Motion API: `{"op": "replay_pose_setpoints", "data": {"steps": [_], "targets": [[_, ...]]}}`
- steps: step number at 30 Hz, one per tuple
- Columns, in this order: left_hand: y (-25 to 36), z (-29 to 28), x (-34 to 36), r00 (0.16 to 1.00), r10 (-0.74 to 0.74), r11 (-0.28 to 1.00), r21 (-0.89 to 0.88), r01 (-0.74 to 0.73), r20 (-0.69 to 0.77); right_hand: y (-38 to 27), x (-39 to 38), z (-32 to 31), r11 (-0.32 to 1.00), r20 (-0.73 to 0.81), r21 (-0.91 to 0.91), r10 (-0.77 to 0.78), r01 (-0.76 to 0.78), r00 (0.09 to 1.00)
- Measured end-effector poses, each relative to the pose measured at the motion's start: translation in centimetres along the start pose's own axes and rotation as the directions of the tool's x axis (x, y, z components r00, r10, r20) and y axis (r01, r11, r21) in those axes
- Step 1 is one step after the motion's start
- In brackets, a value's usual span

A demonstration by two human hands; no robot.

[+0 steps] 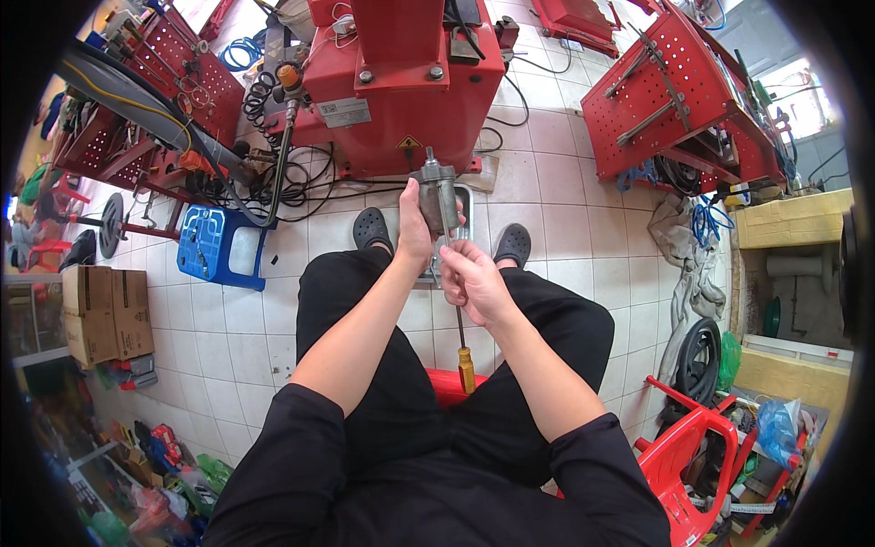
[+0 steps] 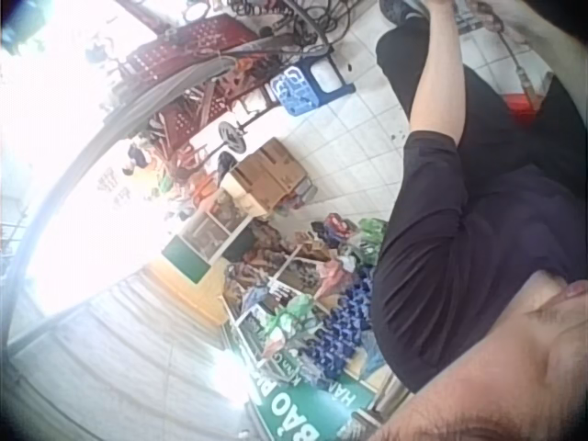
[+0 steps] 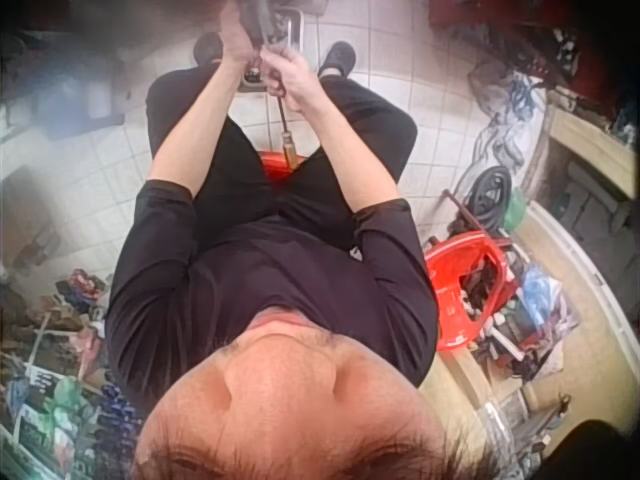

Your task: The person sits on a red chair in a workshop and uses a screwdriver to disassemble a cylindrical mechanical part. They remove screws and separate the housing into two pieces, then place the components into a metal tray on the floor.

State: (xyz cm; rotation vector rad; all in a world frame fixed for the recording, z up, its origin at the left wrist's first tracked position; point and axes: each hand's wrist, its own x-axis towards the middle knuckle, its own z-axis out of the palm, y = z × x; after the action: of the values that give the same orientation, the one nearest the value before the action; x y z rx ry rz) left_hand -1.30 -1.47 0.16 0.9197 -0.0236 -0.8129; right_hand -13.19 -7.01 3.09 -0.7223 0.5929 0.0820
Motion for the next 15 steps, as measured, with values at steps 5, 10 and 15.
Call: {"op": "replay_pose_setpoints", "data": {"steps": [5,10,15], "targets": [[0.1,-0.1,0.0,1.0,-0.011,1.0,-0.004,0.011,-0.003,-0.1,0.0,-0.6,0.992,0.051,0.121,0.04,-0.045,0.998],[-0.1,-0.4,0.3,1.0,-0.006,0.999,-0.039,0.006,0.005,0.4,0.3,-0.2,0.999,-0.02,-0.019,-0.043,0.043,0.999],[-0.5,-0.4,0.1,0.999,0.026,0.993,0.11,-0.03,0.038,0.3,0.2,-0.3,0.993,-0.064,-0.062,-0.107,0.103,0.992]]}}
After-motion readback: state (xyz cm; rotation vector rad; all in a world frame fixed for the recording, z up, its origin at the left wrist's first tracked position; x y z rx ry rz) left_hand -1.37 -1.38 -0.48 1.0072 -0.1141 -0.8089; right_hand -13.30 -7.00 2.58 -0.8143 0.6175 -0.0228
